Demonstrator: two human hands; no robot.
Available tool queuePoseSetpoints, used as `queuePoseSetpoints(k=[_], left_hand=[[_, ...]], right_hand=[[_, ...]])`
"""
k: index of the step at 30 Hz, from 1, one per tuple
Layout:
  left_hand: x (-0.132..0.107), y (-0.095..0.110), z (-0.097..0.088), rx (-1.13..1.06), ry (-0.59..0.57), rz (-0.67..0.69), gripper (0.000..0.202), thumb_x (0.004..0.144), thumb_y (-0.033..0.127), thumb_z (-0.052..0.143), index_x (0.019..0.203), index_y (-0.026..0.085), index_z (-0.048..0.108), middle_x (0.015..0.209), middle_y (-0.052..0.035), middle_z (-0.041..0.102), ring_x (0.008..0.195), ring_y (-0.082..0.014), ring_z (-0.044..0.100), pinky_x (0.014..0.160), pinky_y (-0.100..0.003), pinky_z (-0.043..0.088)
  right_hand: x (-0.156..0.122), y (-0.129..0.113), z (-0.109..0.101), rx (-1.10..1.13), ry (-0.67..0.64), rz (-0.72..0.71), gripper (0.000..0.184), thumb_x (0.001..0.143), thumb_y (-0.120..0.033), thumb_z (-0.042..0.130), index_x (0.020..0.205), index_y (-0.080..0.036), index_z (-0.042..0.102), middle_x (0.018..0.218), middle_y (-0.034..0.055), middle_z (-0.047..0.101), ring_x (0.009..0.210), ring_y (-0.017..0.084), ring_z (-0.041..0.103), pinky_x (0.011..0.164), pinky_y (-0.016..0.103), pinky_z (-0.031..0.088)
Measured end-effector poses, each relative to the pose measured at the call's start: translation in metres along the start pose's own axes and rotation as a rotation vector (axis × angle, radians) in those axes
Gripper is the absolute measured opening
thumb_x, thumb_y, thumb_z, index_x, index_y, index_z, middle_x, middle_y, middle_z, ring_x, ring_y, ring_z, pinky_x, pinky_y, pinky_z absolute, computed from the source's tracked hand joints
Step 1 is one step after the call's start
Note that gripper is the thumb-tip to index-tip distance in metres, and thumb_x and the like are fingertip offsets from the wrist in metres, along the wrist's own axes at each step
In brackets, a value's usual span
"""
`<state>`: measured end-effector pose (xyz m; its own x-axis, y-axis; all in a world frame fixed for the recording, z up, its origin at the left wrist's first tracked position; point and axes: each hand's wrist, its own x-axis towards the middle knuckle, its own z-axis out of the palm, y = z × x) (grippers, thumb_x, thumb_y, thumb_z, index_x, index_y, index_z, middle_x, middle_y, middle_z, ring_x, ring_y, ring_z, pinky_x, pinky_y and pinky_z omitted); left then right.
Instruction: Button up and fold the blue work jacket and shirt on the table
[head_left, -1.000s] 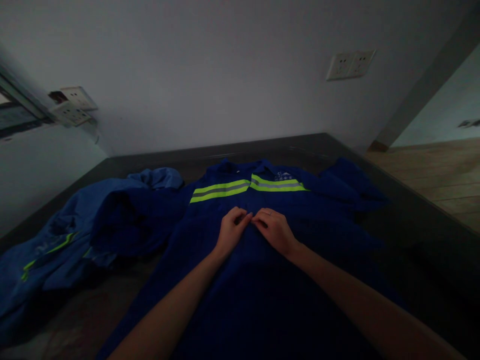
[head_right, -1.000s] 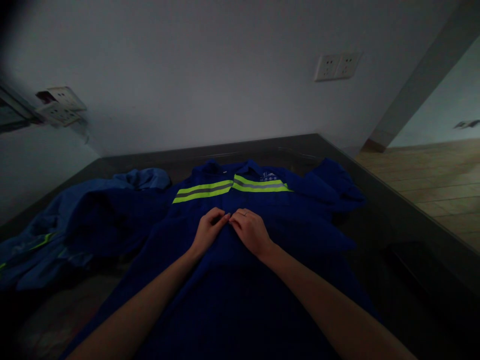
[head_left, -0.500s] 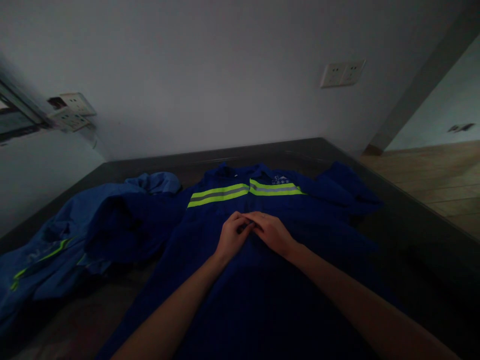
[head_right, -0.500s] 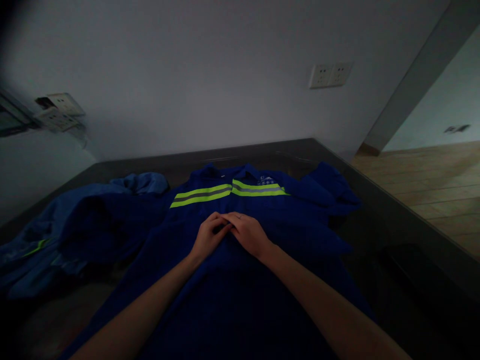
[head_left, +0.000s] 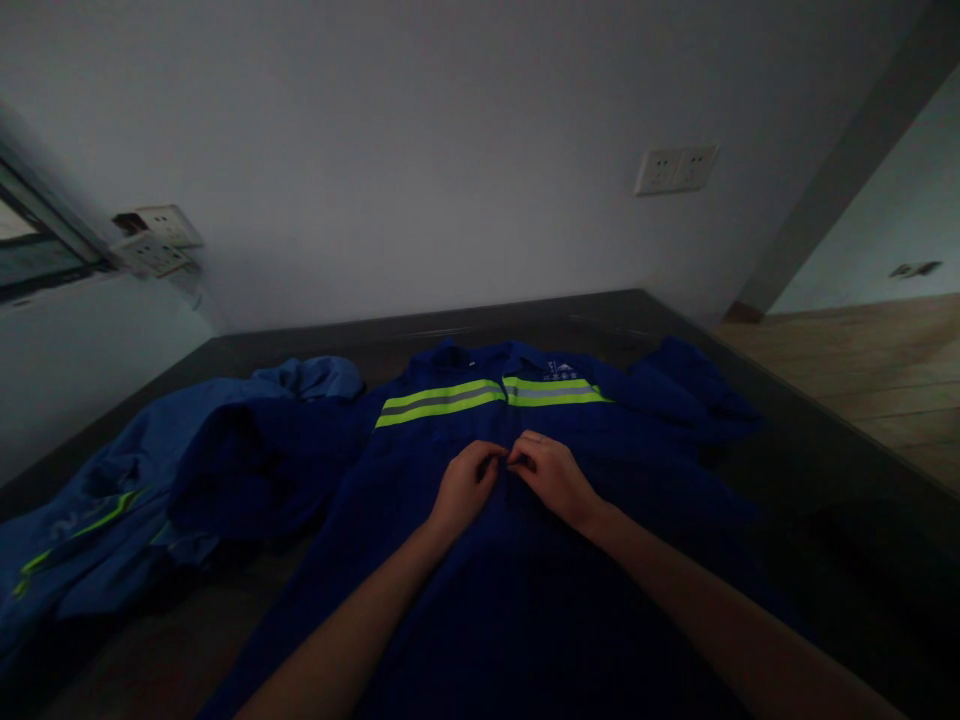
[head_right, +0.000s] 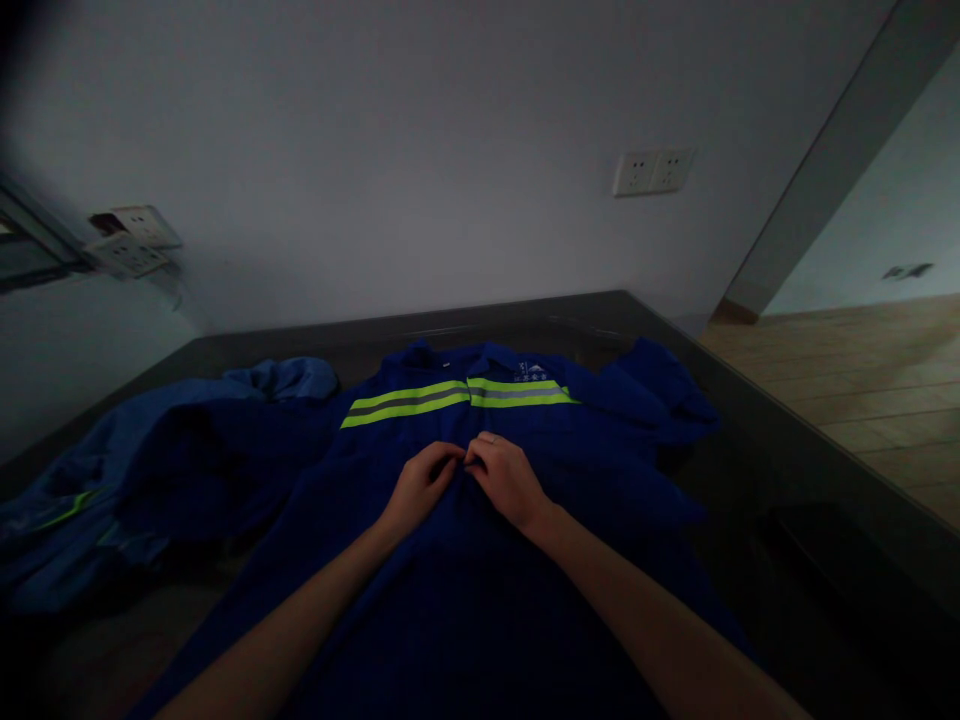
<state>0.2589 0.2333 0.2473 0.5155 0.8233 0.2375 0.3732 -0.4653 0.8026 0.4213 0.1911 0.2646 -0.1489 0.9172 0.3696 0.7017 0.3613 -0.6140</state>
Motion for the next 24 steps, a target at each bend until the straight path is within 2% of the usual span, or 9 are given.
queuePoseSetpoints(k=[3, 7, 9, 12, 14, 16, 20, 24], left_hand=[[0.001, -0.004, -0.004, 0.03, -0.102, 0.09, 0.03, 0.085, 0.007, 0.043, 0.102, 0.018, 0.065, 0.106, -0.0064, 0.064, 0.102, -0.0175, 0.057, 0.094, -0.032, 0.043], [0.001, -0.001, -0.011, 0.075, -0.213, 0.136, 0.039, 0.084, 0.01, 0.048, 0.119, 0.021, 0.059, 0.118, -0.008, 0.057, 0.111, -0.0194, 0.052, 0.099, -0.033, 0.04], [0.001, 0.004, -0.013, 0.088, -0.232, 0.119, 0.035, 0.083, 0.013, 0.051, 0.116, 0.019, 0.06, 0.113, -0.0084, 0.058, 0.106, -0.0196, 0.054, 0.094, -0.031, 0.042], [0.003, 0.014, -0.019, 0.095, -0.273, 0.059, 0.018, 0.085, 0.017, 0.049, 0.094, 0.016, 0.064, 0.091, -0.0057, 0.062, 0.087, -0.0175, 0.058, 0.077, -0.026, 0.044], [0.005, 0.022, -0.026, 0.1, -0.314, 0.014, 0.018, 0.088, 0.02, 0.044, 0.085, 0.016, 0.061, 0.081, -0.0031, 0.062, 0.077, -0.0156, 0.058, 0.069, -0.024, 0.042], [0.007, 0.029, -0.036, 0.14, -0.326, -0.023, 0.019, 0.09, 0.024, 0.042, 0.084, 0.017, 0.059, 0.078, -0.002, 0.063, 0.072, -0.015, 0.058, 0.065, -0.023, 0.04], [0.014, 0.032, -0.058, 0.263, -0.264, -0.059, 0.022, 0.09, 0.03, 0.043, 0.083, 0.017, 0.058, 0.074, -0.0019, 0.063, 0.067, -0.0154, 0.057, 0.06, -0.024, 0.037], [0.022, 0.027, -0.082, 0.366, -0.005, -0.07, 0.024, 0.09, 0.03, 0.041, 0.076, 0.018, 0.056, 0.068, -0.0018, 0.06, 0.063, -0.0157, 0.054, 0.058, -0.024, 0.034]], right_hand=[[0.001, 0.001, -0.003, 0.011, 0.034, -0.015, 0.021, 0.075, 0.002, 0.054, 0.07, -0.019, 0.053, 0.073, -0.001, 0.055, 0.072, 0.014, 0.054, 0.067, 0.025, 0.04], [0.004, 0.005, -0.01, 0.046, 0.095, 0.004, 0.02, 0.074, 0.0, 0.054, 0.068, -0.019, 0.051, 0.071, -0.0011, 0.054, 0.071, 0.014, 0.052, 0.066, 0.026, 0.038], [0.005, 0.006, -0.013, 0.09, 0.138, 0.053, 0.014, 0.075, -0.006, 0.057, 0.071, -0.019, 0.053, 0.071, -0.0016, 0.055, 0.064, 0.013, 0.049, 0.062, 0.025, 0.037], [0.006, 0.007, -0.017, 0.147, 0.245, 0.112, 0.007, 0.075, -0.013, 0.06, 0.076, -0.019, 0.056, 0.074, -0.0011, 0.057, 0.059, 0.012, 0.048, 0.058, 0.025, 0.038], [0.007, 0.007, -0.019, 0.182, 0.316, 0.126, 0.005, 0.075, -0.016, 0.061, 0.077, -0.019, 0.057, 0.076, -0.0001, 0.058, 0.06, 0.012, 0.049, 0.059, 0.025, 0.039], [0.008, 0.006, -0.022, 0.22, 0.373, 0.129, 0.005, 0.074, -0.018, 0.061, 0.077, -0.019, 0.057, 0.076, 0.0005, 0.058, 0.061, 0.013, 0.051, 0.059, 0.026, 0.042], [0.012, -0.001, -0.03, 0.297, 0.428, 0.103, 0.005, 0.073, -0.019, 0.06, 0.075, -0.019, 0.056, 0.078, 0.0016, 0.059, 0.066, 0.014, 0.055, 0.062, 0.026, 0.047], [0.016, -0.008, -0.039, 0.359, 0.432, 0.074, 0.007, 0.072, -0.015, 0.059, 0.076, -0.02, 0.055, 0.085, 0.0036, 0.058, 0.079, 0.017, 0.058, 0.07, 0.031, 0.053]])
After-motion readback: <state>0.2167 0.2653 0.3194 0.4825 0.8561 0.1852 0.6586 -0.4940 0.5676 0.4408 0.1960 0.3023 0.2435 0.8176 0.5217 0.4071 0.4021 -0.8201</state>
